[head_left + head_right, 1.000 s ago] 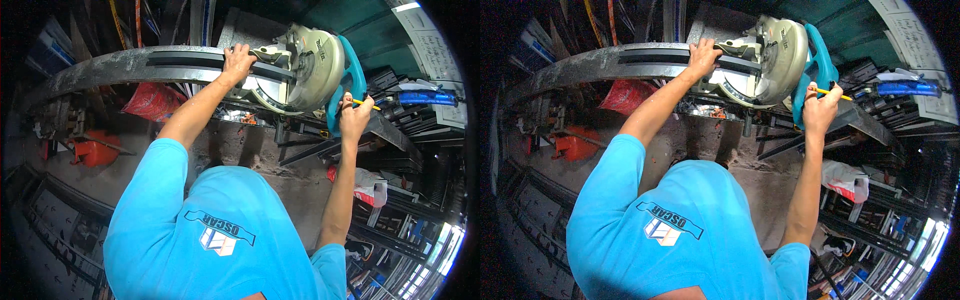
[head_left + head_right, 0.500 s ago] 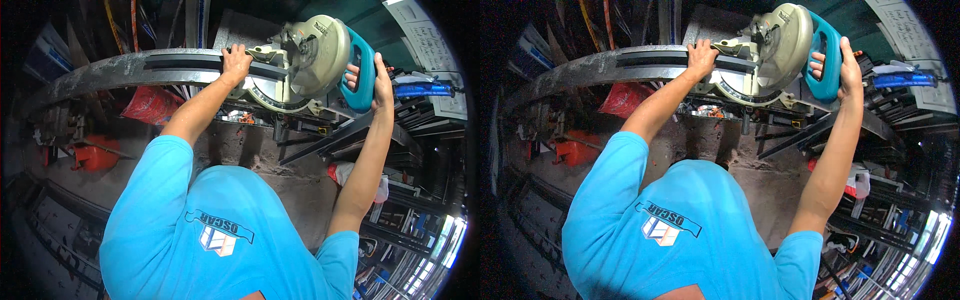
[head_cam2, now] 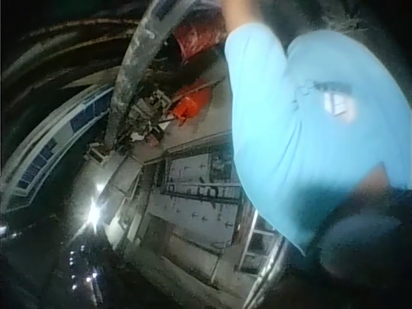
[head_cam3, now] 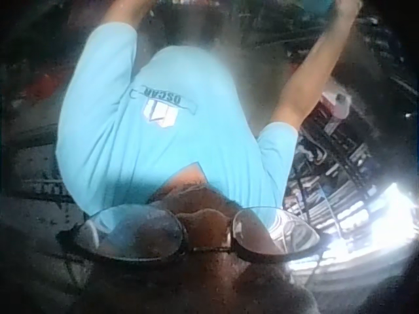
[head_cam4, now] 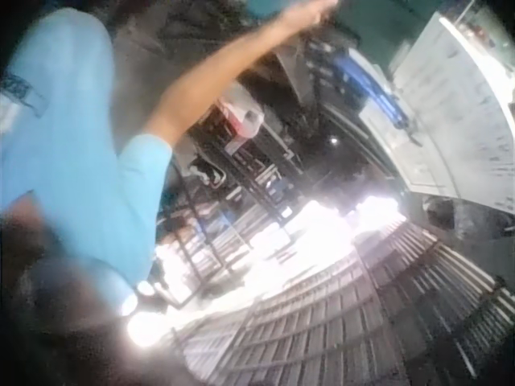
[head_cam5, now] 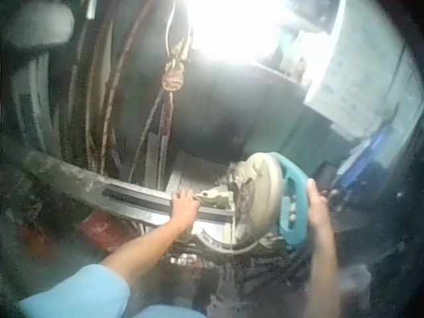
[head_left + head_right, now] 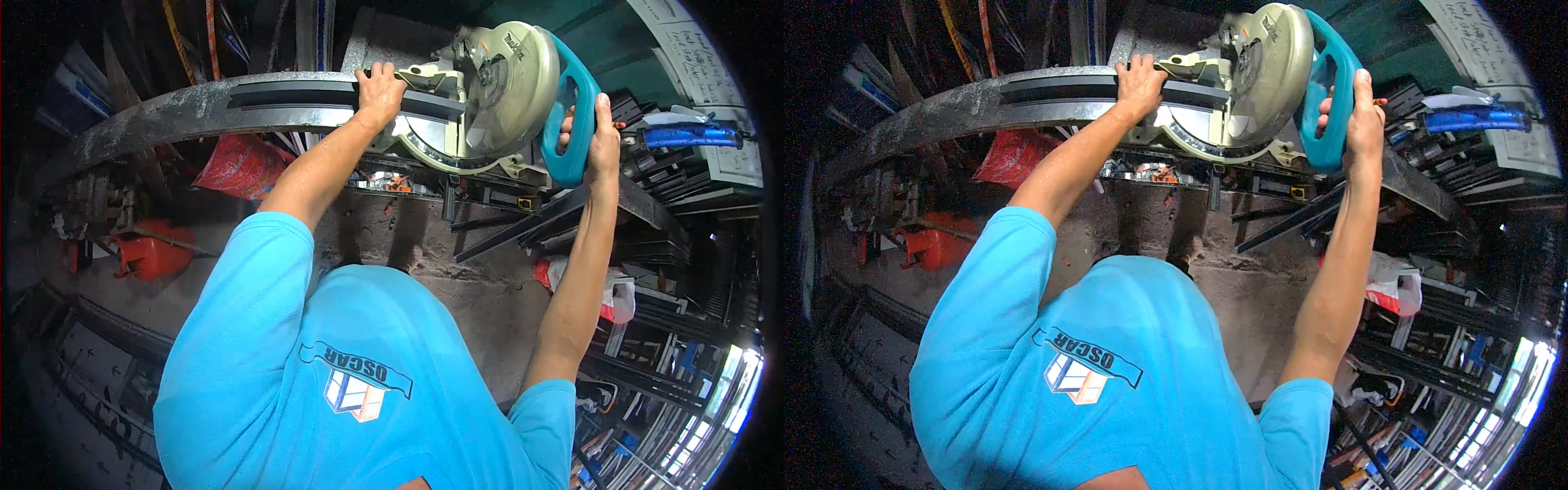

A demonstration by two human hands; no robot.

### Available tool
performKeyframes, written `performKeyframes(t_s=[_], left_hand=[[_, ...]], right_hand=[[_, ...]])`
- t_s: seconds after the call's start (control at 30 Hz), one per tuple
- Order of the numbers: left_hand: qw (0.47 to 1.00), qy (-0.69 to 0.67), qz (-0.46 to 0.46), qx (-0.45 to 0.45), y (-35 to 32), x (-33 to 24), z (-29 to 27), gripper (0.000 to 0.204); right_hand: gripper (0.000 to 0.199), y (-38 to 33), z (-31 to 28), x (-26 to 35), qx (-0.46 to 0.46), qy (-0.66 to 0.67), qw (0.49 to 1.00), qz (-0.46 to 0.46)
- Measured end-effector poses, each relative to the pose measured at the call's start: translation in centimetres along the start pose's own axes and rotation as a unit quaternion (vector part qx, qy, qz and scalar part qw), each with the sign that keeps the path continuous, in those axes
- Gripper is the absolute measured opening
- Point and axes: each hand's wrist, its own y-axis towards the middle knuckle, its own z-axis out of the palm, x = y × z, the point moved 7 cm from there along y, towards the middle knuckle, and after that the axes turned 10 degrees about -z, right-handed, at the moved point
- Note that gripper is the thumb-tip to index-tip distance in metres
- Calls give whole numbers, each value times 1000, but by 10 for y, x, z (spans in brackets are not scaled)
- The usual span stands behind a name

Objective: The person uses a miter saw to cut metal frame profiles to size. They measure the cut pieces with a tape measure and pencil, then fit them into a larger metal frame structure to check alignment. The process involves repeated cutting, measuring, and fitting of the metal components.

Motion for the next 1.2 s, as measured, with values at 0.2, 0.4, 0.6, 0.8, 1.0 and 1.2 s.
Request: performKeyframes(t_s=[0.2,0.4,0.6,0.8,1.0,1.2], left_hand=[[1000,2,1,6,-1,-1,-2,36],[1000,0,2,3,-1,-1,0,37],[1000,-2,2,-5,0,0,1,36],[1000,-3,4,-14,0,-1,0,35],[1000,2,5,-23,-2,-1,0,35],[1000,9,3,-30,-1,-2,2,35]], right_hand=[[62,-11,-2,-18,-21,12,999,-21],[60,-18,-2,-24,-37,9,999,-27],[58,-22,1,-26,-33,24,998,-43],[57,-21,1,-27,-24,39,998,-40],[56,-15,0,-20,-16,6,1000,-12],[59,-22,1,-26,-34,19,999,-29]])
